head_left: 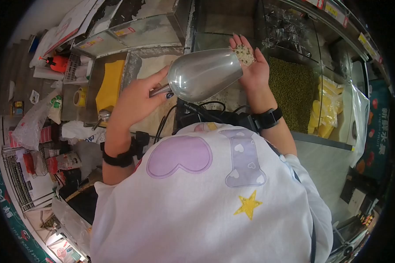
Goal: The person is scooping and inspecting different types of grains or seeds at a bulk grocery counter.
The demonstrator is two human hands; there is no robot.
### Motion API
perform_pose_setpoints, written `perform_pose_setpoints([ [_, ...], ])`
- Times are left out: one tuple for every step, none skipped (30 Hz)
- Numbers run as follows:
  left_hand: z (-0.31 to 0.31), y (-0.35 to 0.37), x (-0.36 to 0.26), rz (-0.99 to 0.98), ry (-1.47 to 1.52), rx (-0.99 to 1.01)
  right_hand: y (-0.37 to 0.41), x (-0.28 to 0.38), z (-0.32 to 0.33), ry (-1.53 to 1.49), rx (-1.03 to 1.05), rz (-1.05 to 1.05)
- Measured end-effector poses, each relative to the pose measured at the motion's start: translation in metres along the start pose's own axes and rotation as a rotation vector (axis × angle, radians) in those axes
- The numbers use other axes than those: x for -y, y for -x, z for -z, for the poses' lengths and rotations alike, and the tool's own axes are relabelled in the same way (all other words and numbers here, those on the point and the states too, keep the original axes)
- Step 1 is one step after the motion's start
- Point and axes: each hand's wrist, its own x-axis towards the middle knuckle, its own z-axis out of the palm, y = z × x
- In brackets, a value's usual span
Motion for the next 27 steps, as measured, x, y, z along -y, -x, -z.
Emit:
perform_pose_setpoints([
  [0.005,-0.001,-0.011,0.041,-0.138,0.028,0.001,0.0,-0.003,0.029,0.014,-0.008],
  [0.011,-0.001,-0.02,0.081,-0.277,0.056,0.002,-0.001,-0.005,0.058,0.029,-0.017],
  [0.018,0.0,-0.029,0.085,-0.285,0.056,0.004,-0.004,-0.005,0.049,0.031,-0.018],
  [0.029,-0.001,-0.038,0.031,-0.429,0.017,0.002,-0.008,-0.008,-0.014,0.061,-0.062],
  [0.034,-0.003,-0.041,-0.026,-0.555,-0.018,0.002,-0.008,-0.01,-0.061,0.082,-0.106],
  [0.046,-0.007,-0.039,-0.023,-0.576,-0.022,0.0,-0.013,-0.01,-0.078,0.094,-0.107],
  [0.058,-0.013,-0.032,-0.165,-0.635,-0.042,0.002,-0.013,-0.011,-0.103,0.124,-0.137],
  [0.065,-0.02,-0.028,-0.308,-0.688,-0.064,0.005,-0.013,-0.011,-0.125,0.154,-0.168],
  [0.067,-0.026,-0.032,-0.31,-0.679,-0.066,0.007,-0.011,-0.014,-0.117,0.151,-0.169],
  [0.071,-0.031,-0.041,-0.38,-0.797,-0.072,0.007,-0.012,-0.018,-0.069,0.134,-0.169],
  [0.075,-0.037,-0.049,-0.45,-0.911,-0.075,0.009,-0.012,-0.02,-0.02,0.112,-0.168],
  [0.076,-0.044,-0.054,-0.512,-0.95,-0.044,0.01,-0.011,-0.021,-0.015,0.11,-0.168],
  [0.077,-0.048,-0.064,-0.514,-0.951,-0.044,0.011,-0.01,-0.021,-0.011,0.12,-0.192],
  [0.076,-0.053,-0.074,-0.468,-1.034,-0.002,0.012,-0.009,-0.022,-0.005,0.129,-0.214],
  [0.076,-0.057,-0.083,-0.422,-1.115,0.039,0.012,-0.007,-0.02,-0.003,0.126,-0.209],
  [0.077,-0.064,-0.088,-0.425,-1.114,0.042,0.012,-0.005,-0.016,-0.041,0.19,-0.265],
  [0.078,-0.072,-0.092,-0.571,-1.101,0.05,0.012,-0.004,-0.013,-0.075,0.255,-0.322],
  [0.079,-0.077,-0.097,-0.716,-1.083,0.059,0.012,-0.003,-0.011,-0.072,0.253,-0.322],
  [0.079,-0.08,-0.104,-0.717,-1.081,0.059,0.011,-0.003,-0.009,-0.115,0.329,-0.358],
  [0.078,-0.083,-0.111,-0.689,-1.162,0.096,0.01,-0.003,-0.008,-0.157,0.405,-0.394],
  [0.078,-0.084,-0.119,-0.66,-1.242,0.133,0.01,-0.003,-0.007,-0.155,0.404,-0.394],
  [0.08,-0.084,-0.125,-0.663,-1.241,0.135,0.01,-0.004,-0.005,-0.177,0.397,-0.389],
  [0.082,-0.083,-0.132,-0.717,-1.213,0.139,0.01,-0.004,-0.004,-0.201,0.391,-0.383],
  [0.082,-0.083,-0.137,-0.769,-1.184,0.14,0.009,-0.004,-0.003,-0.204,0.391,-0.379],
  [0.08,-0.083,-0.142,-0.772,-1.185,0.143,0.009,-0.003,-0.002,-0.198,0.418,-0.413],
  [0.079,-0.084,-0.146,-0.739,-1.215,0.162,0.008,-0.003,-0.001,-0.194,0.445,-0.449],
  [0.077,-0.085,-0.149,-0.705,-1.244,0.181,0.007,-0.002,0.001,-0.196,0.445,-0.448],
])
